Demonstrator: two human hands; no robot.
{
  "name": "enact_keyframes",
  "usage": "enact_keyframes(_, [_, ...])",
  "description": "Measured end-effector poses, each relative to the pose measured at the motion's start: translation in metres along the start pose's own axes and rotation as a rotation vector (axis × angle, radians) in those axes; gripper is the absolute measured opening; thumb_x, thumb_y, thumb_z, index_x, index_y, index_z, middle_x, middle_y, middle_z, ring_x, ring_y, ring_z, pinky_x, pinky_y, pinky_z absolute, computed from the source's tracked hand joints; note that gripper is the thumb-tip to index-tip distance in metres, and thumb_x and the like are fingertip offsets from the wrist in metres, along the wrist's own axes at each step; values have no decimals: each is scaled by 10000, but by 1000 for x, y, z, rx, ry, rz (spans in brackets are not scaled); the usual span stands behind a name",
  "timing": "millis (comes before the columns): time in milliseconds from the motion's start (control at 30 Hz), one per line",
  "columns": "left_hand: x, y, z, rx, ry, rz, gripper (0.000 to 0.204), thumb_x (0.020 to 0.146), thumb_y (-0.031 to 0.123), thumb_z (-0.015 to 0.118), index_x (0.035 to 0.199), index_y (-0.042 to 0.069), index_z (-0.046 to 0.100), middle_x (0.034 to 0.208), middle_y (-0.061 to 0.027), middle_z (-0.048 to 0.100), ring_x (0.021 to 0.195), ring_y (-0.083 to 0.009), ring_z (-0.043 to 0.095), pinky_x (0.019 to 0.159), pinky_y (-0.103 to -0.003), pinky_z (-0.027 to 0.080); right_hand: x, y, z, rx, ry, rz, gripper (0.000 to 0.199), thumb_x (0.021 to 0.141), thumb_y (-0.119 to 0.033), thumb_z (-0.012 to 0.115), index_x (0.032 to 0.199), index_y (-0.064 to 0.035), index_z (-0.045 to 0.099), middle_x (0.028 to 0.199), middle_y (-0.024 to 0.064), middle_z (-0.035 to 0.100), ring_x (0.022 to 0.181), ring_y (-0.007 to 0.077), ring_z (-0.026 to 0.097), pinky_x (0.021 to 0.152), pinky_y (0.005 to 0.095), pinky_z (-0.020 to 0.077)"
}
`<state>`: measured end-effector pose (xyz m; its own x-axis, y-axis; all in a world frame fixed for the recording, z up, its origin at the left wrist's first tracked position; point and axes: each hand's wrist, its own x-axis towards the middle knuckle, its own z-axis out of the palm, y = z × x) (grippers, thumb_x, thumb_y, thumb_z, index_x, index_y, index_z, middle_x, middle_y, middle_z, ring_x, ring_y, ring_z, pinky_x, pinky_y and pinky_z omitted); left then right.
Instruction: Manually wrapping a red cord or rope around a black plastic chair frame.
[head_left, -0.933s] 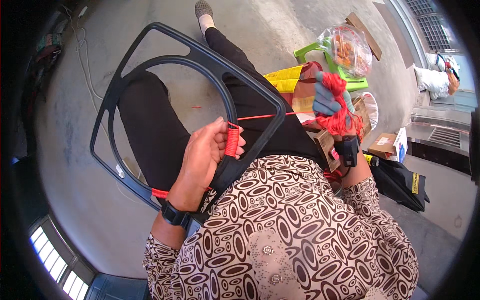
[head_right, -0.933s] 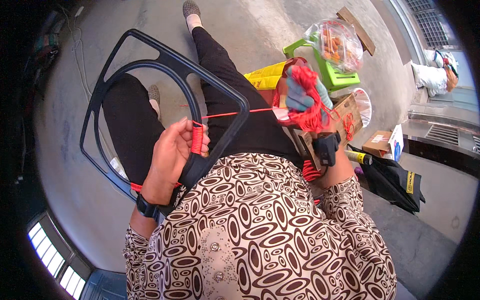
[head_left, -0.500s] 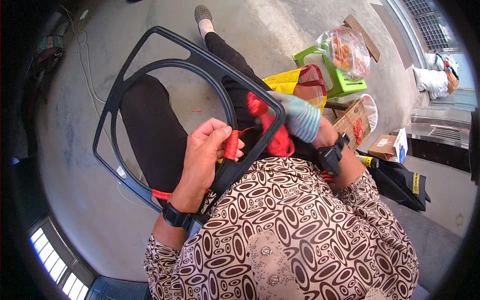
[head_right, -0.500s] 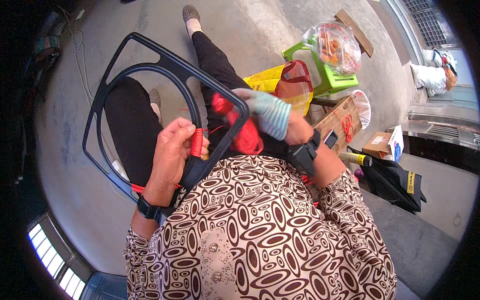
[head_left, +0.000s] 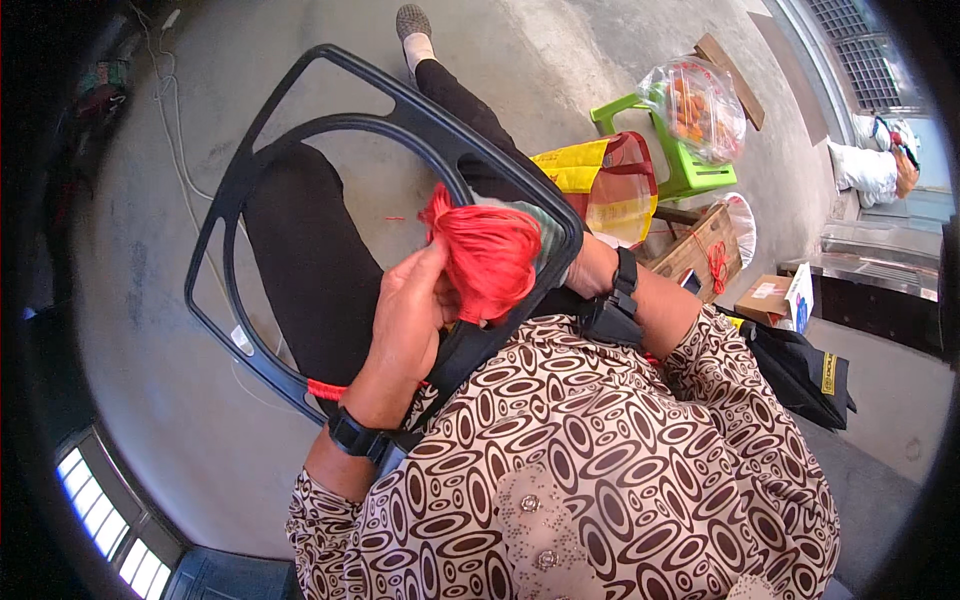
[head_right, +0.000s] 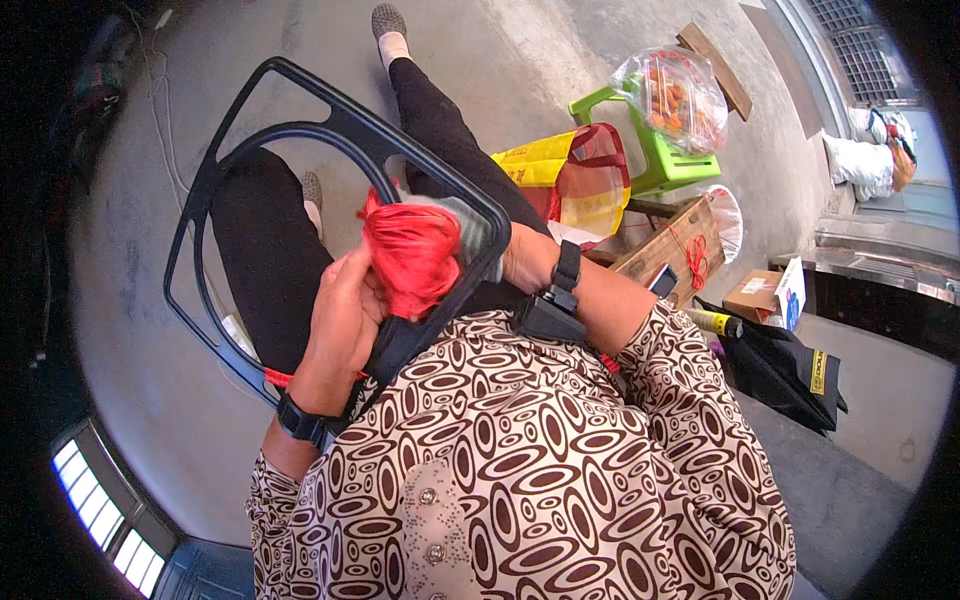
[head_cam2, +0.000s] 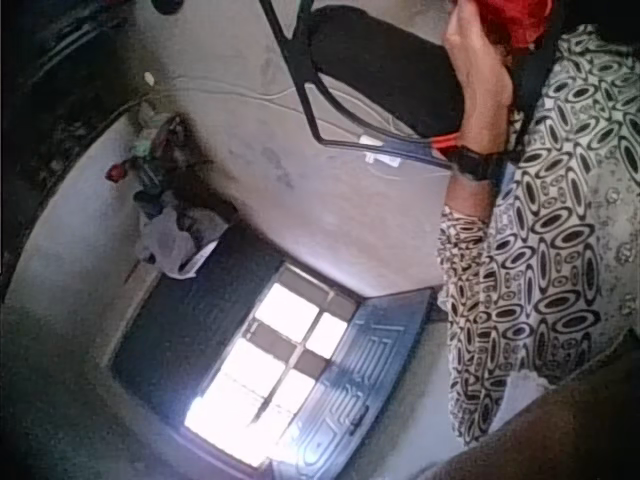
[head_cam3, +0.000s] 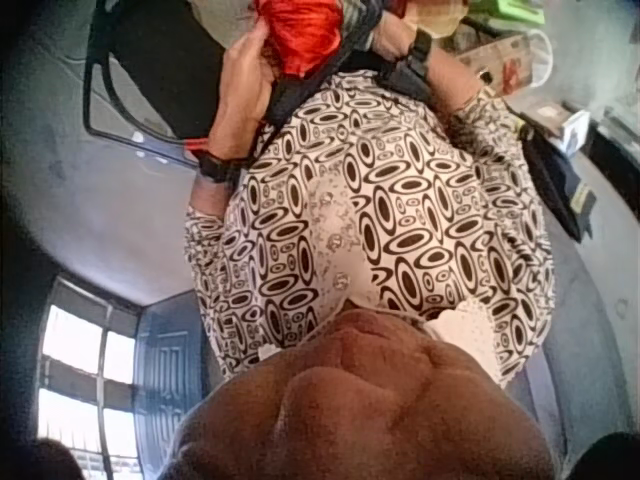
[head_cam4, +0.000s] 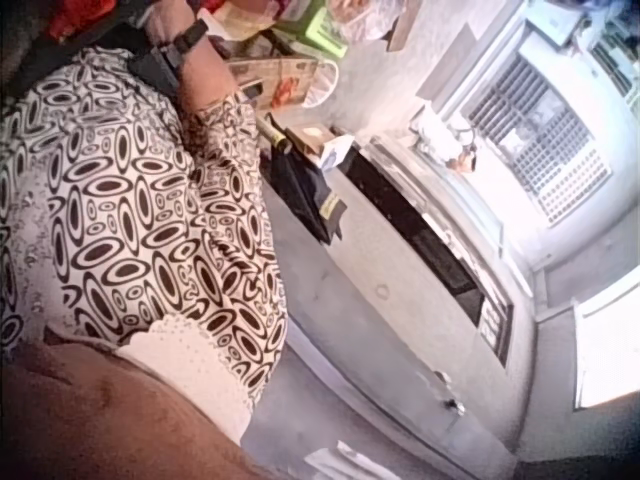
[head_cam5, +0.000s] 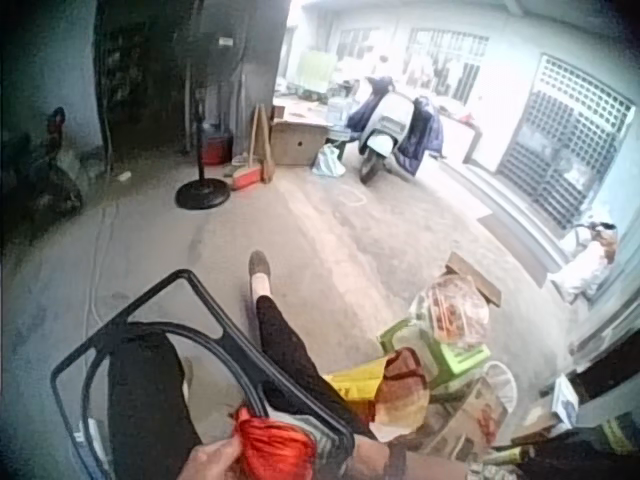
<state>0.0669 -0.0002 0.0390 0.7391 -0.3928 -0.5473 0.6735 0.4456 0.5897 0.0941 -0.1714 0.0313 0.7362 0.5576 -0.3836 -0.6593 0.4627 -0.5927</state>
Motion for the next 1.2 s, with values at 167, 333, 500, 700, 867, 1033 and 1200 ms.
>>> enact_keyframes(167, [4,1,-8,-33,-70,-162,414,958,330,404,1011,-45,572,857,-149,640,686,-209,638,611,-305,525,25,13,-34,305,215,-223,268,886,-292,557,1043,-74,572,1000,70,634,892,198,620,816,344,503])
enact_keyframes(333, [5,1,-13,-13,-136,-219,404,938,327,396,1041,-34,547,833,-159,620,726,-230,605,665,-335,488,-7,-24,-64,447,406,-406,276,889,-314,542,1012,-67,558,923,77,627,838,231,618,801,414,499])
enact_keyframes(500, [2,5,-9,-46,-123,-206,403,943,330,414,1023,-40,554,807,-138,620,695,-193,599,635,-304,491,-66,-27,-80,574,-23,-359,387,898,-402,506,1068,-53,510,733,56,529,667,184,537,651,383,464])
enact_keyframes(700, [4,1,-2,92,-77,-71,186,906,201,541,918,16,555,728,-113,620,573,-173,596,548,-277,506,-99,6,-53,209,90,-148,489,836,-487,567,1049,-50,512,647,41,493,541,172,461,574,328,405])
enact_keyframes(867, [3,3,-4,93,-80,-86,132,902,159,544,890,28,544,742,-125,628,587,-172,607,560,-280,516,-90,-6,-48,194,385,-150,434,862,-414,575,1104,-60,510,759,57,566,618,179,541,645,358,461])
enact_keyframes(1033, [0,3,-2,119,-70,-60,131,905,149,536,905,19,545,759,-132,636,589,-166,606,569,-284,518,-59,-11,-41,-535,323,46,484,846,-206,630,1252,-20,443,1021,66,617,924,112,568,868,263,440])
enact_keyframes(1200, [-4,3,1,112,-125,41,140,892,153,569,870,16,558,760,-106,647,612,-135,613,573,-230,496,-7,-27,-29,-543,194,-24,432,813,-219,657,1163,-4,521,1007,18,555,961,86,508,870,250,416])
